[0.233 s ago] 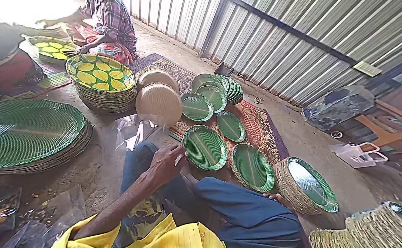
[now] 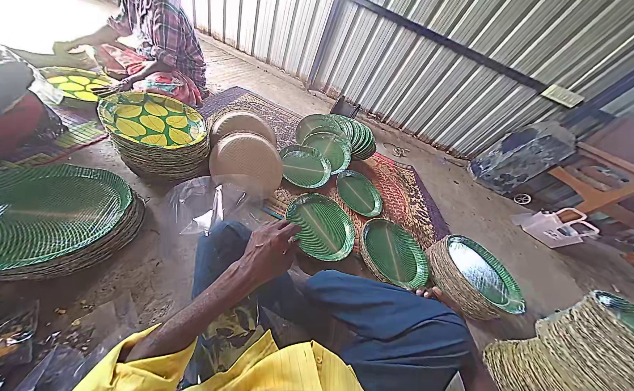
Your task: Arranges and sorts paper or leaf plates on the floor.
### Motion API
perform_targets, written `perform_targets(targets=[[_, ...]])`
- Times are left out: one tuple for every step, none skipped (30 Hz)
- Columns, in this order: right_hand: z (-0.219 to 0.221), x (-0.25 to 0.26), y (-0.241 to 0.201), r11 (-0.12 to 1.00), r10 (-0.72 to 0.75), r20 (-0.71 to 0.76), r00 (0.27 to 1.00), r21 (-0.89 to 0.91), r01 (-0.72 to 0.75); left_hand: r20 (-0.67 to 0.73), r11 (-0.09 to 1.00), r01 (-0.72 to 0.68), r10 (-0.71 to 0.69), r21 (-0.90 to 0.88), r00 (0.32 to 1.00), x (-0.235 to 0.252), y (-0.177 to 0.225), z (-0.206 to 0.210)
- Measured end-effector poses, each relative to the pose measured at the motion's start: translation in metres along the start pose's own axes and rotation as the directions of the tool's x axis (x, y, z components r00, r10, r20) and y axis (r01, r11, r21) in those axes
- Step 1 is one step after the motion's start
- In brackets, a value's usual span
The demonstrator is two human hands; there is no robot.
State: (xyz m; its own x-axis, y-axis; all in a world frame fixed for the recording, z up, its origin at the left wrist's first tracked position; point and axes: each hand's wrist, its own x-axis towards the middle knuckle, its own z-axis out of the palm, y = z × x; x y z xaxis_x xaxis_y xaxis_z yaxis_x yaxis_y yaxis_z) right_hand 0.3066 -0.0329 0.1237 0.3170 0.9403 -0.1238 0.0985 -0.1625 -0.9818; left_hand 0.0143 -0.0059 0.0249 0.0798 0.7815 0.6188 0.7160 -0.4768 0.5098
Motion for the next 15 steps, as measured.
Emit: perform_targets(targets=[[0.002, 0.001, 0.001, 0.999, 0.006, -0.033, 0.999, 0.053, -0.004, 0.017, 1.000, -0.005, 0.005, -0.002, 1.000, 0.001, 0.004, -0.001], [0.003, 0.002, 0.003, 0.994, 0.011, -0.063, 0.998, 0.107, -0.004, 0.037, 1.000, -0.007, 0.007, -0.004, 0.999, 0.001, 0.007, -0.001], [0.001, 0.008, 0.008, 0.989, 0.013, -0.073, 0.997, 0.147, -0.002, 0.058, 1.000, -0.007, 0.007, -0.008, 0.998, 0.001, 0.010, -0.002], [-0.008, 0.020, 0.018, 0.982, -0.002, -0.046, 0.999, 0.188, 0.011, 0.077, 1.000, -0.007, 0.008, -0.011, 0.997, 0.001, 0.012, -0.002], [-0.030, 0.043, 0.035, 0.972, -0.057, 0.077, 0.995, 0.231, 0.038, 0.088, 1.000, -0.010, 0.012, -0.016, 0.996, 0.000, 0.014, -0.001], [-0.063, 0.075, 0.057, 0.961, -0.139, 0.311, 0.940, 0.273, 0.052, 0.086, 1.000, -0.018, 0.019, -0.017, 0.996, -0.002, 0.014, 0.001], [-0.079, 0.096, 0.073, 0.954, -0.189, 0.365, 0.912, 0.288, 0.082, 0.080, 1.000, -0.024, 0.025, -0.019, 0.996, -0.003, 0.015, 0.004], [-0.089, 0.116, 0.088, 0.945, -0.236, 0.396, 0.888, 0.306, 0.114, 0.078, 0.999, -0.025, 0.026, -0.022, 0.997, -0.005, 0.015, 0.006], [-0.104, 0.139, 0.105, 0.935, -0.289, 0.480, 0.828, 0.328, 0.136, 0.079, 1.000, -0.023, 0.024, -0.021, 0.997, -0.008, 0.015, 0.009], [-0.108, 0.149, 0.111, 0.930, -0.321, 0.520, 0.791, 0.333, 0.159, 0.090, 1.000, -0.016, 0.018, -0.022, 0.996, -0.011, 0.015, 0.011], [-0.103, 0.144, 0.106, 0.934, -0.318, 0.501, 0.805, 0.313, 0.174, 0.101, 1.000, -0.010, 0.013, -0.027, 0.995, -0.014, 0.016, 0.014], [-0.095, 0.133, 0.097, 0.940, -0.313, 0.461, 0.831, 0.276, 0.200, 0.109, 0.999, -0.010, 0.014, -0.033, 0.994, -0.017, 0.016, 0.016], [-0.094, 0.133, 0.095, 0.935, -0.334, 0.486, 0.808, 0.275, 0.222, 0.115, 0.999, -0.006, 0.011, -0.041, 0.993, -0.020, 0.016, 0.020], [-0.098, 0.140, 0.097, 0.926, -0.365, 0.547, 0.753, 0.296, 0.234, 0.124, 0.999, 0.006, 0.001, -0.052, 0.992, -0.023, 0.016, 0.023], [-0.102, 0.151, 0.100, 0.926, -0.370, 0.606, 0.704, 0.304, 0.225, 0.135, 0.998, 0.021, -0.012, -0.065, 0.991, -0.026, 0.015, 0.027]])
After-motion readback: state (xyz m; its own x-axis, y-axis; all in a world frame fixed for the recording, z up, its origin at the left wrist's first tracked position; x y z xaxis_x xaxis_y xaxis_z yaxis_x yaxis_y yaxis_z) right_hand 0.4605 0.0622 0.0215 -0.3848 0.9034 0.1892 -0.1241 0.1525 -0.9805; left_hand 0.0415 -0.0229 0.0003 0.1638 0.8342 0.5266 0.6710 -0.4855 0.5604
